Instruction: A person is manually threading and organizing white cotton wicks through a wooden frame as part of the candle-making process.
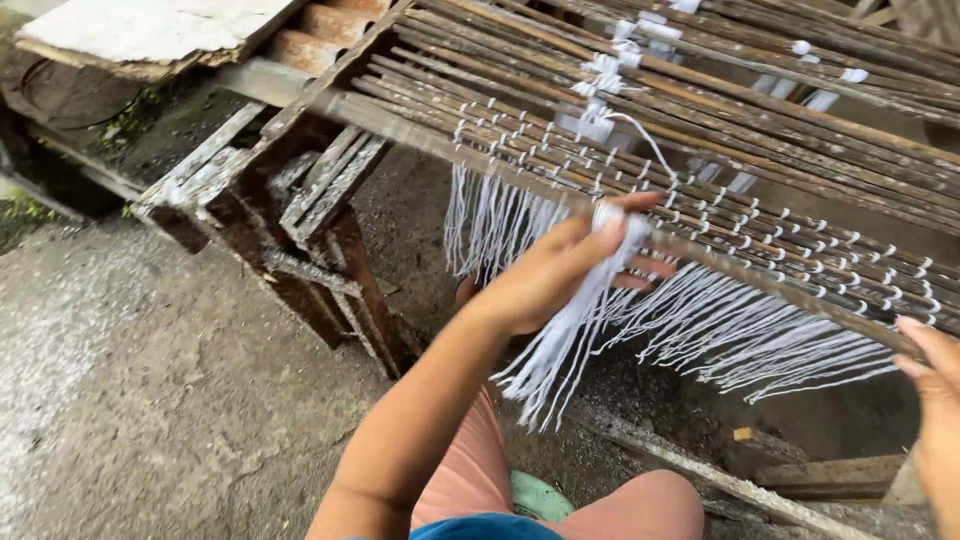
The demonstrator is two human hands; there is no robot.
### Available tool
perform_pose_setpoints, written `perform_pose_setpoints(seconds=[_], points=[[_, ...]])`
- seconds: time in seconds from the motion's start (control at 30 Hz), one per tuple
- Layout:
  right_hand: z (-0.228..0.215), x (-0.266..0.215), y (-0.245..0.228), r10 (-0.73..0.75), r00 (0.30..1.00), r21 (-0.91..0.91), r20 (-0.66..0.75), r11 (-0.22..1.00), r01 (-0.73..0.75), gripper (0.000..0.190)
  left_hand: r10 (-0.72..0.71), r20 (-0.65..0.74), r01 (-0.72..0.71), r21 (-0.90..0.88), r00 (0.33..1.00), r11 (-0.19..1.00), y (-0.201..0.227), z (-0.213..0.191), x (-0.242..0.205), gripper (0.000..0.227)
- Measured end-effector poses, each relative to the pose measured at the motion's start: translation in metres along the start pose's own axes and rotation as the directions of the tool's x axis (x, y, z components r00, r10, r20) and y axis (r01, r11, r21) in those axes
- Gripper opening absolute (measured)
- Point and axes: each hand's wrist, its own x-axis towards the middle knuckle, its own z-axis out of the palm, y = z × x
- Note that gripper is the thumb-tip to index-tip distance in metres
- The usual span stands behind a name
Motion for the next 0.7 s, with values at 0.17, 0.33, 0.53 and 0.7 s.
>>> perform_pose_setpoints(seconds=[0.17,0.33,0.53,0.7], points=[[0.015,0.030,-0.061,-0.024,0.999,-0.001,-0.047,1.000,0.024,0.036,0.010,-0.269,-0.057,-0.166,0.963,0.984,-0.065,-0.037,0.032,0.035],[0.029,0.047,-0.003,-0.027,0.999,-0.032,0.034,0.999,0.028,0.034,-0.020,-0.540,-0.070,-0.145,0.842,0.987,-0.086,-0.079,0.007,0.025],[0.076,0.036,0.006,0.141,0.989,0.032,-0.032,0.990,-0.140,0.054,-0.246,-0.732,0.306,-0.054,0.635,0.950,-0.103,-0.120,0.018,0.015],[0.117,0.017,0.031,0.163,0.939,-0.136,-0.302,0.968,-0.211,0.027,-0.135,-0.725,0.284,0.087,0.676,0.955,-0.129,-0.127,0.024,0.019]])
